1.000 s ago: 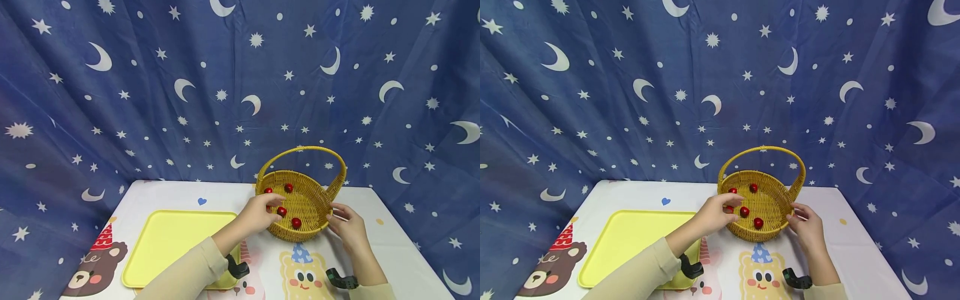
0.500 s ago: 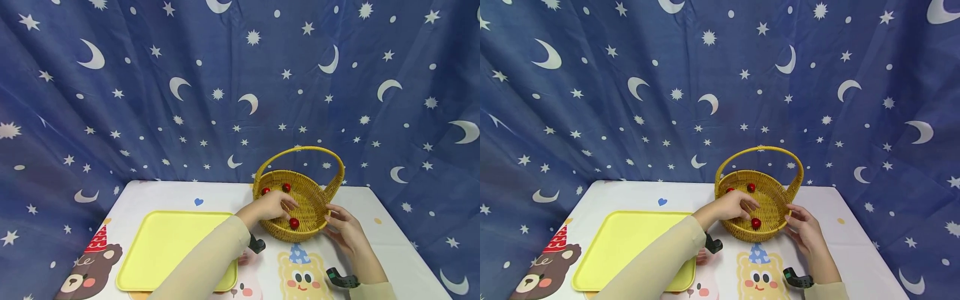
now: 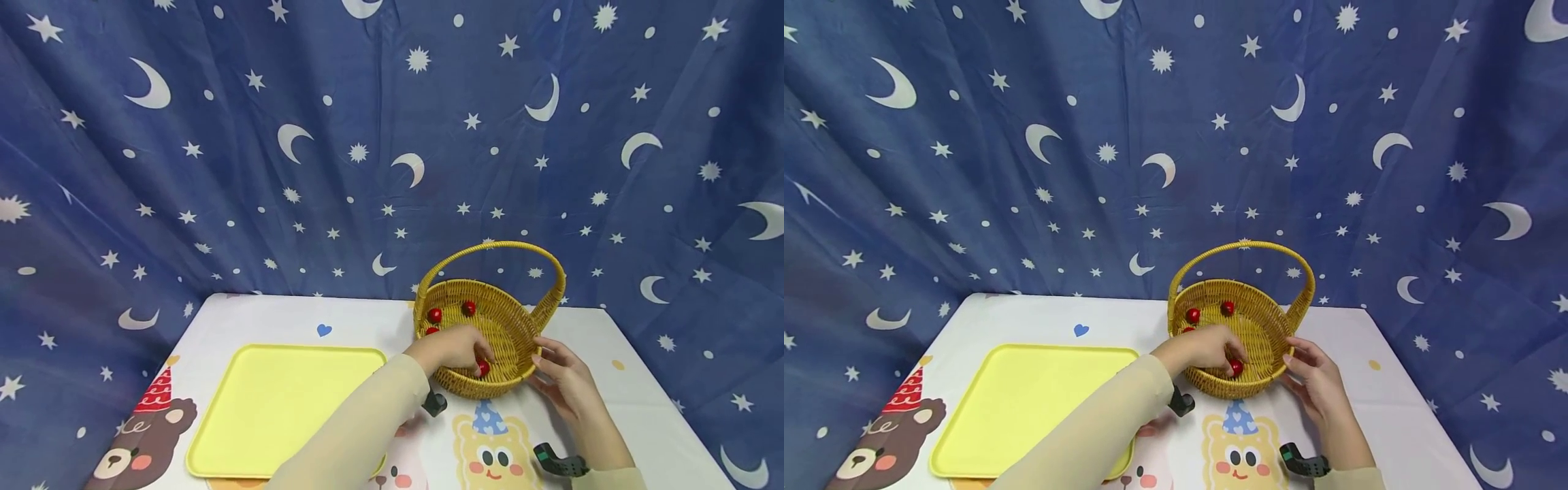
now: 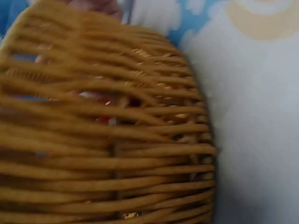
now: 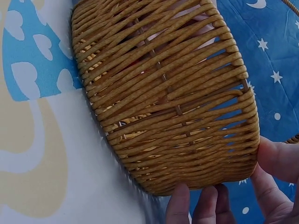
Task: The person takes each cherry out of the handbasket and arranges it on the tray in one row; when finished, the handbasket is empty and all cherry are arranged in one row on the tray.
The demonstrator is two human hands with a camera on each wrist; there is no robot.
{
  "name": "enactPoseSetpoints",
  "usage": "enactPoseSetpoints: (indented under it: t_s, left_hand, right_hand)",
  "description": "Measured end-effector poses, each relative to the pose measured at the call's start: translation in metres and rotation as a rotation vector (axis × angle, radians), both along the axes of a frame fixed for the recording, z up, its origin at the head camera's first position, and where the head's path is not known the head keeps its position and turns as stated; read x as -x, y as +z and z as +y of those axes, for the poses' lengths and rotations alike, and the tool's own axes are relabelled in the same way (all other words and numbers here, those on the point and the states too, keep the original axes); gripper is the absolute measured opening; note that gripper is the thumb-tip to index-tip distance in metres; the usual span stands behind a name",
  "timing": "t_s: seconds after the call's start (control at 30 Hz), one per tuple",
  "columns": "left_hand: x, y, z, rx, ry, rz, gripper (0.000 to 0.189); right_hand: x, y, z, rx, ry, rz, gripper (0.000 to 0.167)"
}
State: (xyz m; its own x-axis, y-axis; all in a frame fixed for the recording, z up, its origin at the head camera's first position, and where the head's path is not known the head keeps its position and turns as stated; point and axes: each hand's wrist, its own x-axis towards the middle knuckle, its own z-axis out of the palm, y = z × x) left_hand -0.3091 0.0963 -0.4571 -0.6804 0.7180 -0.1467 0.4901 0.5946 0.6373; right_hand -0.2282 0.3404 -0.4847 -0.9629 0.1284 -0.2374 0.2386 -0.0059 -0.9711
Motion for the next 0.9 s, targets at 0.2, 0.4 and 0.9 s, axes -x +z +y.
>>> enactPoseSetpoints:
  t_s: [0.2,0.4,0.9]
  left_hand:
    - [-0.005,-0.001,0.003,0.077,-0.014,0.046,0.023]
    - [-0.001,0.0,-0.002,-0.006,0.03,0.062,0.028]
    - [-0.026,0.036,-0.063,-0.46,0.244,-0.049,0.027]
  right_hand:
    - [-0.001,-0.002,-0.001,0.007,-0.007,0.013,0.039]
    - [-0.001,-0.001,-0.005,-0.006,-0.002,0.016,0.043]
    - [-0.003,-0.002,-0.003,-0.014,-0.024,0.025,0.044]
